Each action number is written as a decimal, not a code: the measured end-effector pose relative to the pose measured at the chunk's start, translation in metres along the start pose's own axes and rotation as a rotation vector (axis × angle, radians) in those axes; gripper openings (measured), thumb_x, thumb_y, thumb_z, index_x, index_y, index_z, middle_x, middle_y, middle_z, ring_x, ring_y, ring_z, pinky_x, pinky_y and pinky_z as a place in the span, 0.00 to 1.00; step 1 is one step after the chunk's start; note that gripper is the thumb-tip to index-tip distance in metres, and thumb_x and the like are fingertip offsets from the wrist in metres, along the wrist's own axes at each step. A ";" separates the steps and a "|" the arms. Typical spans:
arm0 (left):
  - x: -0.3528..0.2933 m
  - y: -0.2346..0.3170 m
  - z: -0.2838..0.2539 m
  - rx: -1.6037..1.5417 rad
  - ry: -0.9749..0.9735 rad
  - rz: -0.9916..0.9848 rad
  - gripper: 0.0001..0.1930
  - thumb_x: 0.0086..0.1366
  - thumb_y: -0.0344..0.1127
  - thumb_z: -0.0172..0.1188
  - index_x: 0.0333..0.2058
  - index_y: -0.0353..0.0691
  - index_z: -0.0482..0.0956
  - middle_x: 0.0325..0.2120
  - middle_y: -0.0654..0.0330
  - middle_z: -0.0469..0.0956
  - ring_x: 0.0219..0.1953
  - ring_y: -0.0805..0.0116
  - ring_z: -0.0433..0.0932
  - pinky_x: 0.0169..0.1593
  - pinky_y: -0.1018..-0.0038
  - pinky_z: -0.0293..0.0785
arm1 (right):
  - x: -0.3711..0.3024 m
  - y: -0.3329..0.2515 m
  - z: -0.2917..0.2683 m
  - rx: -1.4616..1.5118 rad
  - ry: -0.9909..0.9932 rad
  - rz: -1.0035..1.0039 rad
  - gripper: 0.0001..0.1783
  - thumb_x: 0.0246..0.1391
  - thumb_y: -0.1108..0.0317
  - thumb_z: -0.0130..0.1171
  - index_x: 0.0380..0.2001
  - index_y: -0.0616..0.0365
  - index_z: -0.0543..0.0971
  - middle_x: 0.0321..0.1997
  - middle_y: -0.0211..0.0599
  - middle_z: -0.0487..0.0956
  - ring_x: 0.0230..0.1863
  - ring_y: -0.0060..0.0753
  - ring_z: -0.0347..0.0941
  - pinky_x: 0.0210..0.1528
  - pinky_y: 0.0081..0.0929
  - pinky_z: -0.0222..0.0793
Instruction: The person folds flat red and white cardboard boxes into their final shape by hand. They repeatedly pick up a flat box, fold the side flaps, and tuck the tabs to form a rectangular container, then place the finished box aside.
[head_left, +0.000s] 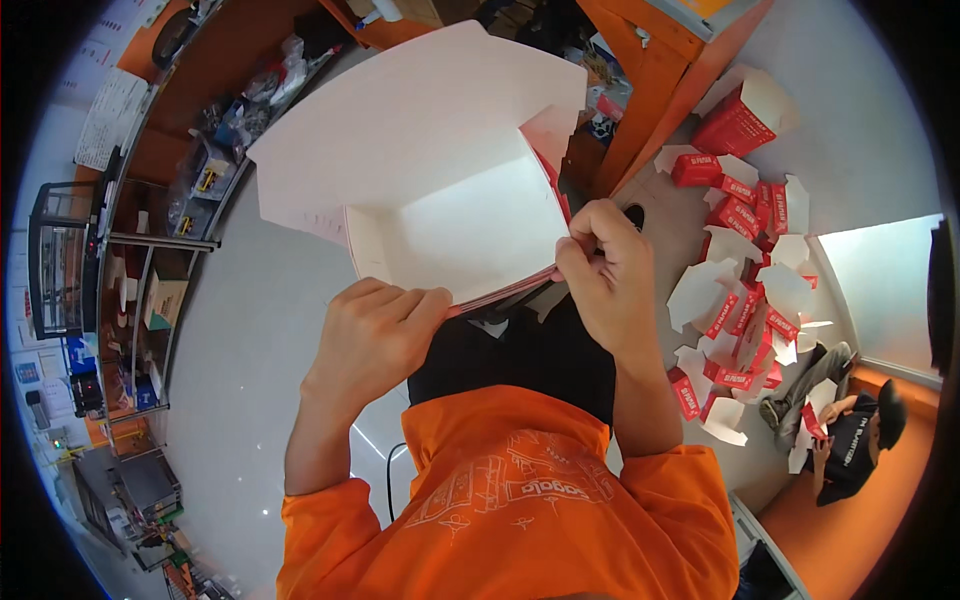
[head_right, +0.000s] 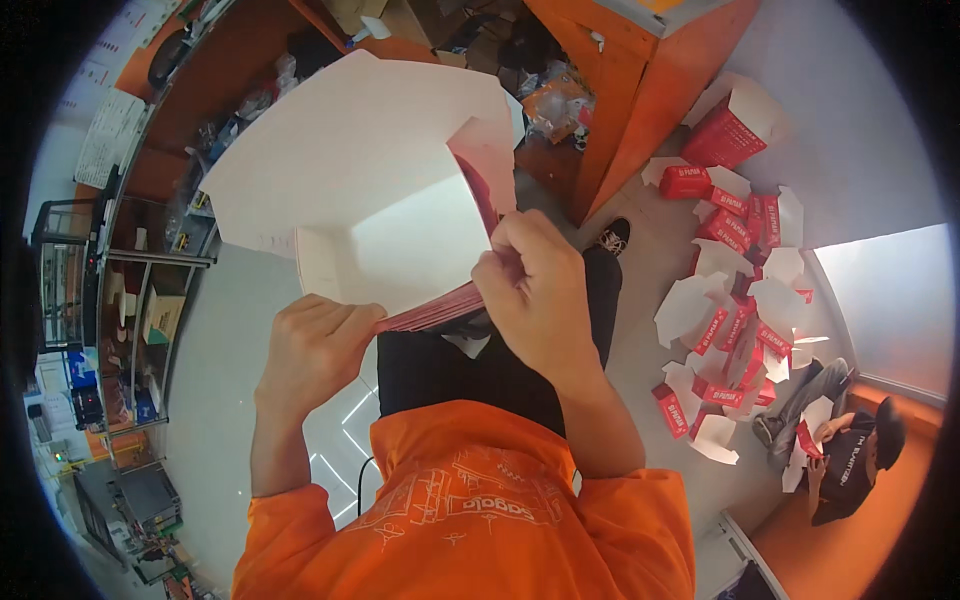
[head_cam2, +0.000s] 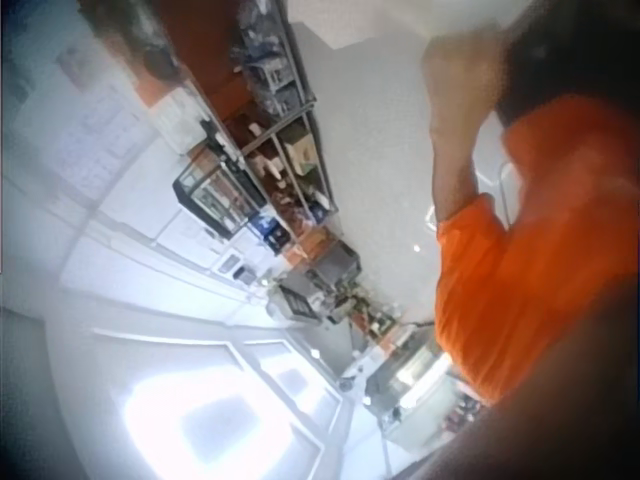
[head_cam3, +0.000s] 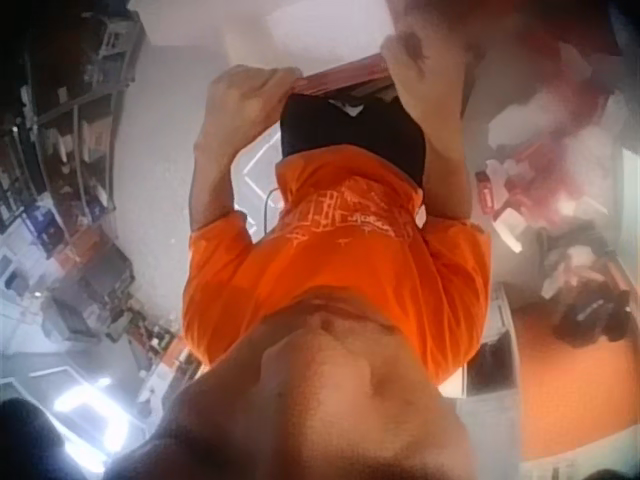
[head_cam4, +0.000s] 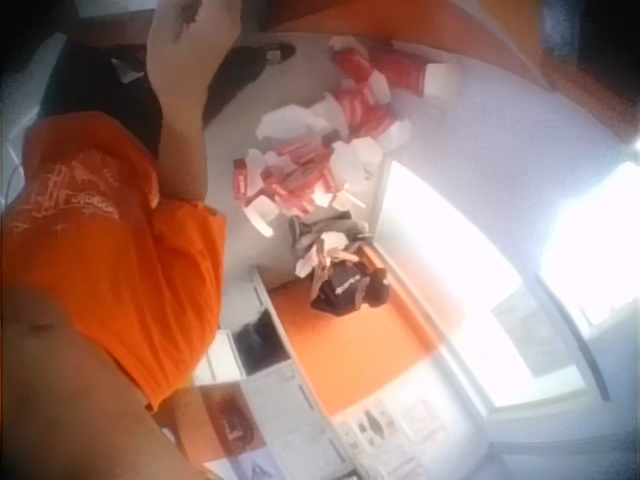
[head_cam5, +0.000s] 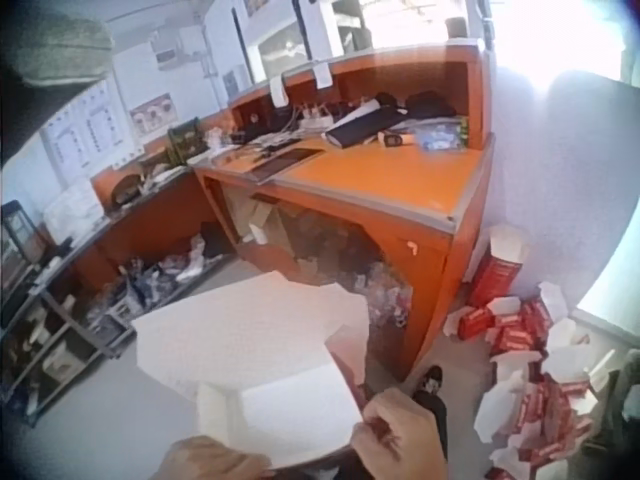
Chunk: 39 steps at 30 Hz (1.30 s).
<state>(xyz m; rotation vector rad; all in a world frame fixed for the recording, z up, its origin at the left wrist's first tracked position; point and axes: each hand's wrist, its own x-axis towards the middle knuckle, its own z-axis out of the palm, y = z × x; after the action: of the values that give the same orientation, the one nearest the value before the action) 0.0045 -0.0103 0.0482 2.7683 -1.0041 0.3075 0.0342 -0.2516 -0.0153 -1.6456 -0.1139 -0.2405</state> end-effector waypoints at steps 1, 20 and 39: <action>0.001 0.001 0.000 0.003 0.005 0.005 0.07 0.58 0.31 0.69 0.27 0.43 0.77 0.15 0.65 0.74 0.19 0.64 0.76 0.27 0.70 0.71 | -0.001 0.006 -0.002 -0.023 -0.016 -0.011 0.07 0.49 0.80 0.58 0.26 0.65 0.69 0.26 0.36 0.68 0.23 0.25 0.63 0.26 0.26 0.61; 0.012 0.001 0.028 -1.409 0.624 -1.114 0.28 0.78 0.45 0.50 0.68 0.35 0.63 0.62 0.55 0.71 0.66 0.64 0.68 0.67 0.64 0.63 | 0.039 -0.015 0.019 -0.442 -0.260 -0.005 0.27 0.72 0.60 0.47 0.65 0.69 0.65 0.47 0.68 0.79 0.43 0.66 0.79 0.53 0.52 0.73; -0.025 -0.019 0.020 -1.310 0.533 -1.235 0.32 0.75 0.48 0.55 0.68 0.31 0.64 0.64 0.49 0.70 0.66 0.55 0.69 0.68 0.56 0.64 | -0.007 0.085 -0.050 -0.213 0.440 -0.045 0.14 0.63 0.66 0.58 0.48 0.64 0.79 0.43 0.53 0.83 0.39 0.54 0.83 0.41 0.42 0.80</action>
<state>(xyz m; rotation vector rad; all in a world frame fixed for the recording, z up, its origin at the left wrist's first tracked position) 0.0004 0.0147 0.0212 1.4537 0.5704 0.0803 0.0410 -0.3081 -0.0957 -1.7629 0.2154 -0.6601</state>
